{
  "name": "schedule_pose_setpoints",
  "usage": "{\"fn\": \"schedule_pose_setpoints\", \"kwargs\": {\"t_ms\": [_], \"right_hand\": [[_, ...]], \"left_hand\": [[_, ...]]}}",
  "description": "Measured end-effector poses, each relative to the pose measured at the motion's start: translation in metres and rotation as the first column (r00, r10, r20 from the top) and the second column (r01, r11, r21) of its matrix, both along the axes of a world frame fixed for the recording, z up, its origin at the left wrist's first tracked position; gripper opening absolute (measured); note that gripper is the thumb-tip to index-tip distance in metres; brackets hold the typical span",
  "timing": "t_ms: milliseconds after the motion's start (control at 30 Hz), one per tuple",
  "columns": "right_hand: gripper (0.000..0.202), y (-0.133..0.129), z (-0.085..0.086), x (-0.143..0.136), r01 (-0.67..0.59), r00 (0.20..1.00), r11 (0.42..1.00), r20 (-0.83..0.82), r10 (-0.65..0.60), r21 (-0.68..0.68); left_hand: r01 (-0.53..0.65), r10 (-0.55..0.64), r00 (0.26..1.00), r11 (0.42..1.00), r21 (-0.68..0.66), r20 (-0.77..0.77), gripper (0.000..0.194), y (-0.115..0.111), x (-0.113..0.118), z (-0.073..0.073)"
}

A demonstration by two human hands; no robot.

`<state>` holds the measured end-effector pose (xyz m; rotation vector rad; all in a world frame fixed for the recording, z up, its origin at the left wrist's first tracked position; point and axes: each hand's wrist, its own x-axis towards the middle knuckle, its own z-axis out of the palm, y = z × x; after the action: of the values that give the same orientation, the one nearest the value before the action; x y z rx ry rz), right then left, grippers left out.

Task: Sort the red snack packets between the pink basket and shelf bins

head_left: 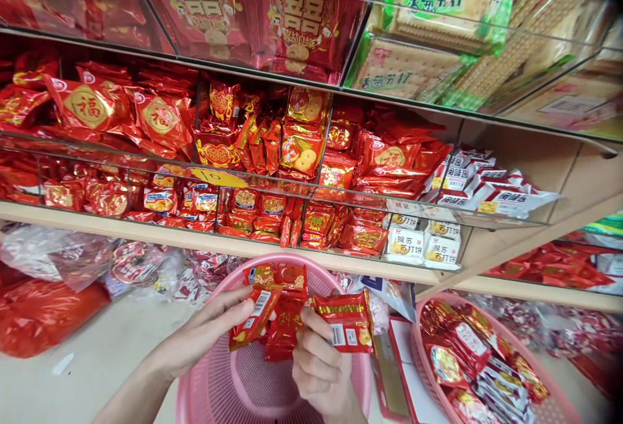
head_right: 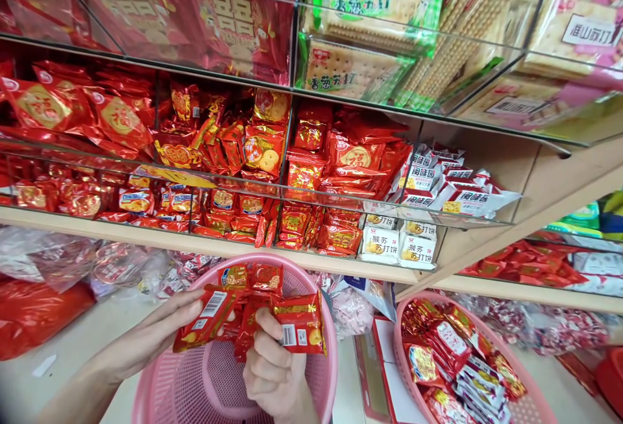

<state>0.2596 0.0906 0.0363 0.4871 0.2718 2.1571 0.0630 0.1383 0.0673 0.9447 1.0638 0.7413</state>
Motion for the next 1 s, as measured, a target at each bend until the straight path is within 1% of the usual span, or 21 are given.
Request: {"fn": "schedule_pose_setpoints", "kwargs": {"t_ms": [67,167,233,267,333,367,400,433,500,533,600,633,667,700,733,800,867,933,967,1000], "right_hand": [[0.023,-0.001,0.0,-0.001,-0.011,0.999,1.0,-0.03,0.012,0.019],[0.022,-0.002,0.001,0.0,-0.011,0.998,0.997,-0.061,0.016,0.071],[0.02,-0.002,0.002,0.001,0.014,0.999,0.996,-0.031,-0.012,0.084],[0.017,-0.002,0.003,0.002,0.027,0.999,0.997,0.029,-0.029,0.069],[0.007,0.0,0.003,0.004,0.026,0.971,0.999,0.238,-0.031,0.02],[0.008,0.002,0.003,0.004,0.02,0.932,1.0,0.363,-0.017,-0.004],[0.014,0.003,0.003,0.004,0.018,0.877,1.0,0.48,-0.006,-0.021],[0.019,0.005,0.002,0.004,0.038,0.814,0.999,0.581,-0.01,-0.035],[0.024,0.009,0.001,0.003,0.16,0.669,0.985,0.741,-0.061,-0.064],[0.026,0.01,0.001,0.002,0.241,0.587,0.967,0.806,-0.075,-0.086],[0.03,0.011,0.001,0.002,0.384,0.428,0.915,0.902,-0.056,-0.125],[0.031,0.011,0.002,0.003,0.426,0.359,0.896,0.932,-0.044,-0.121],[0.032,0.01,0.002,0.004,0.447,0.292,0.89,0.955,-0.055,-0.085],[0.033,0.009,0.003,0.005,0.452,0.218,0.892,0.972,-0.09,-0.019],[0.032,0.007,0.003,0.006,0.445,0.128,0.893,0.981,-0.148,0.076],[0.029,0.004,0.001,0.01,0.381,-0.085,0.878,0.956,-0.281,0.291],[0.026,0.0,-0.004,0.015,0.288,-0.311,0.836,0.871,-0.38,0.467],[0.023,-0.003,-0.01,0.022,0.142,-0.531,0.766,0.701,-0.476,0.627],[0.023,-0.004,-0.012,0.026,0.036,-0.617,0.713,0.577,-0.536,0.7],[0.027,-0.005,-0.014,0.03,-0.086,-0.676,0.645,0.431,-0.598,0.759]], "left_hand": [[0.016,-0.016,1.0,1.0,0.001,-0.025,0.047,0.0,0.001,0.003],[-0.018,0.018,0.997,1.0,-0.006,-0.079,0.051,-0.001,0.001,0.002],[-0.017,0.017,0.996,1.0,0.002,-0.09,0.05,-0.001,0.0,0.001],[0.005,-0.004,0.997,1.0,0.018,-0.083,0.05,-0.001,0.0,0.001],[0.077,-0.074,0.996,0.995,0.071,-0.043,0.048,0.001,0.002,0.004],[0.096,-0.096,0.995,0.991,0.094,-0.006,0.047,0.002,0.002,0.006],[0.094,-0.099,0.994,0.99,0.106,0.041,0.047,0.004,0.003,0.008],[0.072,-0.081,0.992,0.992,0.1,0.096,0.048,0.005,0.003,0.01],[-0.012,0.003,0.978,0.999,0.043,0.211,0.049,0.007,0.002,0.012],[-0.048,0.044,0.965,0.999,0.006,0.259,0.048,0.008,0.002,0.012],[-0.075,0.086,0.943,0.996,-0.049,0.321,0.044,0.008,0.0,0.011],[-0.078,0.095,0.937,0.995,-0.062,0.336,0.041,0.008,-0.001,0.01],[-0.077,0.097,0.934,0.995,-0.071,0.343,0.039,0.008,-0.002,0.008],[-0.073,0.094,0.935,0.994,-0.076,0.342,0.038,0.007,-0.002,0.007],[-0.07,0.093,0.936,0.994,-0.08,0.339,0.037,0.007,-0.003,0.007],[-0.066,0.091,0.939,0.994,-0.085,0.332,0.036,0.006,-0.004,0.006],[-0.057,0.08,0.939,0.995,-0.078,0.335,0.038,0.005,-0.005,0.007],[-0.042,0.063,0.935,0.997,-0.068,0.348,0.039,0.003,-0.005,0.008],[-0.036,0.057,0.933,0.997,-0.068,0.356,0.039,0.002,-0.004,0.009],[-0.03,0.054,0.929,0.997,-0.073,0.367,0.039,0.001,-0.003,0.009]]}}
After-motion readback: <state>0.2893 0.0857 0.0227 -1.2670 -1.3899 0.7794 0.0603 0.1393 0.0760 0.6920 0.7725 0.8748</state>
